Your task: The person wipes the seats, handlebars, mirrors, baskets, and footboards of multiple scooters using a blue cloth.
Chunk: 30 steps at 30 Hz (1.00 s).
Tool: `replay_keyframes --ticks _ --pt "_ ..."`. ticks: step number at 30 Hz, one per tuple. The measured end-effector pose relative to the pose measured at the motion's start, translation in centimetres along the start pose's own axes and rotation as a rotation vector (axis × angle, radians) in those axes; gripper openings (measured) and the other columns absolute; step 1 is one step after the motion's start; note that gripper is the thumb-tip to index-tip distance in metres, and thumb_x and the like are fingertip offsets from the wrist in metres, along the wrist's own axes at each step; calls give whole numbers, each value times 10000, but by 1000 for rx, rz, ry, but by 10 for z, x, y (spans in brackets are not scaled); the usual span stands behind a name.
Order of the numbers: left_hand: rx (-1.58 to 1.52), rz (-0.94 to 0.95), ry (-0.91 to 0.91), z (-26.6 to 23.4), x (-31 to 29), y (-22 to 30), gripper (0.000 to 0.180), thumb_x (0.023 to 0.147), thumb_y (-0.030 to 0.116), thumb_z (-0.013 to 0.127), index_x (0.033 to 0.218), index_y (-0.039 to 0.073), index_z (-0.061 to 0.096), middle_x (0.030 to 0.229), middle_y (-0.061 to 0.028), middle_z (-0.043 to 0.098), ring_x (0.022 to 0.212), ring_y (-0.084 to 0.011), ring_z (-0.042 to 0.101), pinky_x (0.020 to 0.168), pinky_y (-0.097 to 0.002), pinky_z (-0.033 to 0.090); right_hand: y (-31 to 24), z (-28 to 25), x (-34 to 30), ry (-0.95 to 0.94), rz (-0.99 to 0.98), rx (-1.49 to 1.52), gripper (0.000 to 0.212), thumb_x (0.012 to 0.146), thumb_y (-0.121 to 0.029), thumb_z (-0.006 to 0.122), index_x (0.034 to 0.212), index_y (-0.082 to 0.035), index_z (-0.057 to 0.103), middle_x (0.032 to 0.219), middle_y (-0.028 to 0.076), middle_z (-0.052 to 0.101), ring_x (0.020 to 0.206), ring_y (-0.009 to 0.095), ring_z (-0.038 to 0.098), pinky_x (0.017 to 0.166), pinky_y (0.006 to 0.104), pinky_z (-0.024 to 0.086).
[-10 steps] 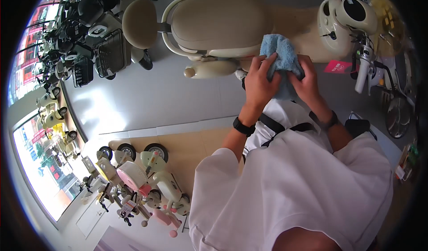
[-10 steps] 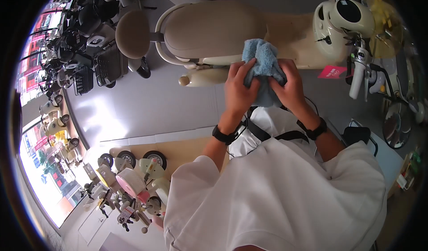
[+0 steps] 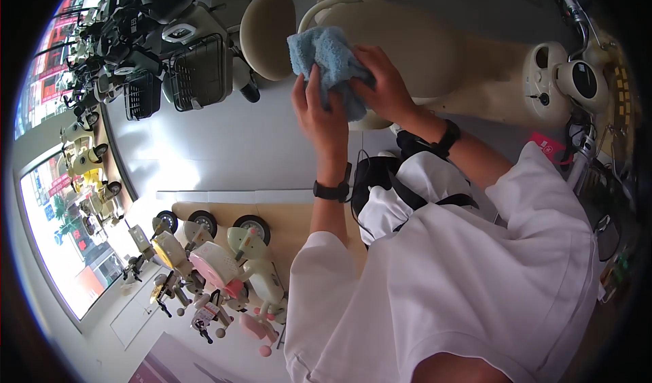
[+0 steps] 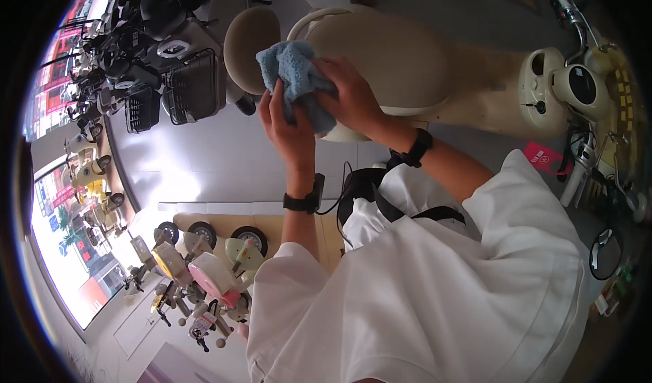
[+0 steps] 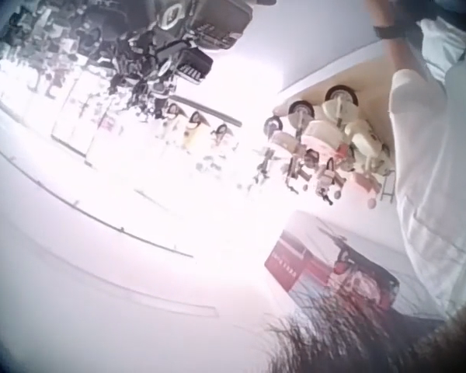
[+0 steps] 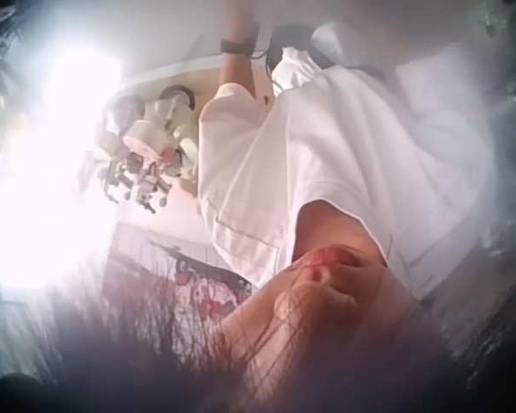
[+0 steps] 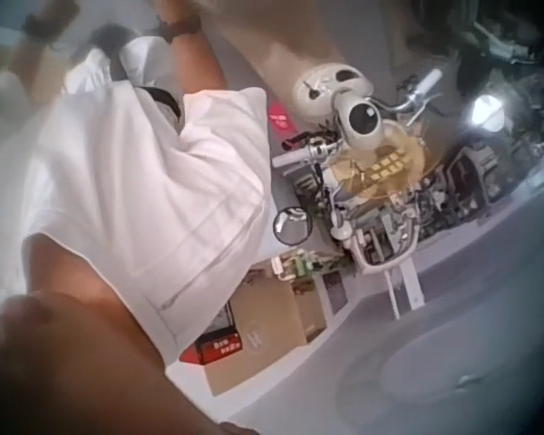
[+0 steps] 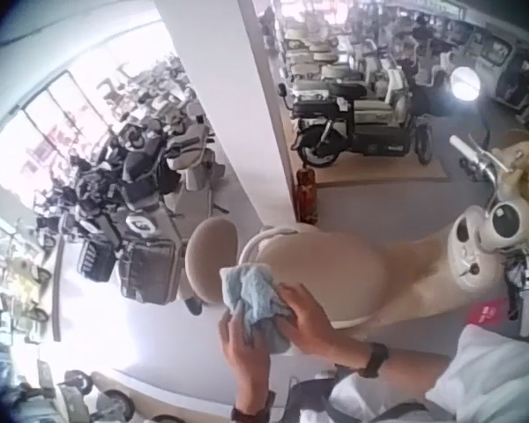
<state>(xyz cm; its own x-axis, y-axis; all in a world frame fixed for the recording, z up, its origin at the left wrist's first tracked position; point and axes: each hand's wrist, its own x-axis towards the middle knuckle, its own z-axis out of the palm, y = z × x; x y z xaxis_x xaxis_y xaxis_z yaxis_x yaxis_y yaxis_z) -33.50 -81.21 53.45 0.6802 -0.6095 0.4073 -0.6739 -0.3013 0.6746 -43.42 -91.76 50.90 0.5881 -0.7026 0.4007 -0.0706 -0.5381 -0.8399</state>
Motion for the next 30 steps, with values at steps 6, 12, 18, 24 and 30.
replay_keyframes --ticks 6,12,18,24,30 --pt "160 48 111 2 101 -124 448 865 62 582 1312 87 559 1342 -185 486 1204 -406 474 1000 -491 403 20 160 77 12 70 -14 520 863 -177 647 1340 -52 482 1286 181 493 1163 374 525 947 427 468" --pt "-49 33 -35 28 168 -186 353 879 114 536 1222 53 599 1193 -216 544 1091 -405 509 938 -486 424 36 223 120 216 260 -108 455 886 -304 609 1194 17 513 1141 218 527 1068 415 514 941 452 416" --pt "-318 -183 -437 58 261 -220 354 885 253 538 1104 -18 596 1035 -241 577 953 -462 538 830 -519 443 57 244 199 383 309 -446 503 860 -347 653 1198 14 563 1212 218 537 1125 405 518 969 449 428" --pt "-479 -224 -532 25 222 -226 523 916 272 553 1361 18 449 1267 -265 485 1166 -447 499 1001 -462 409 32 248 155 341 345 -395 559 865 -230 676 1357 -43 486 1390 212 444 1271 394 451 1065 435 378" --pt "-567 -252 -573 -22 169 -238 537 903 197 564 1393 19 432 1313 -267 453 1208 -453 475 1028 -464 390 0 259 97 238 320 -465 574 890 -112 618 1420 -58 405 1426 210 396 1300 382 416 1092 430 344"
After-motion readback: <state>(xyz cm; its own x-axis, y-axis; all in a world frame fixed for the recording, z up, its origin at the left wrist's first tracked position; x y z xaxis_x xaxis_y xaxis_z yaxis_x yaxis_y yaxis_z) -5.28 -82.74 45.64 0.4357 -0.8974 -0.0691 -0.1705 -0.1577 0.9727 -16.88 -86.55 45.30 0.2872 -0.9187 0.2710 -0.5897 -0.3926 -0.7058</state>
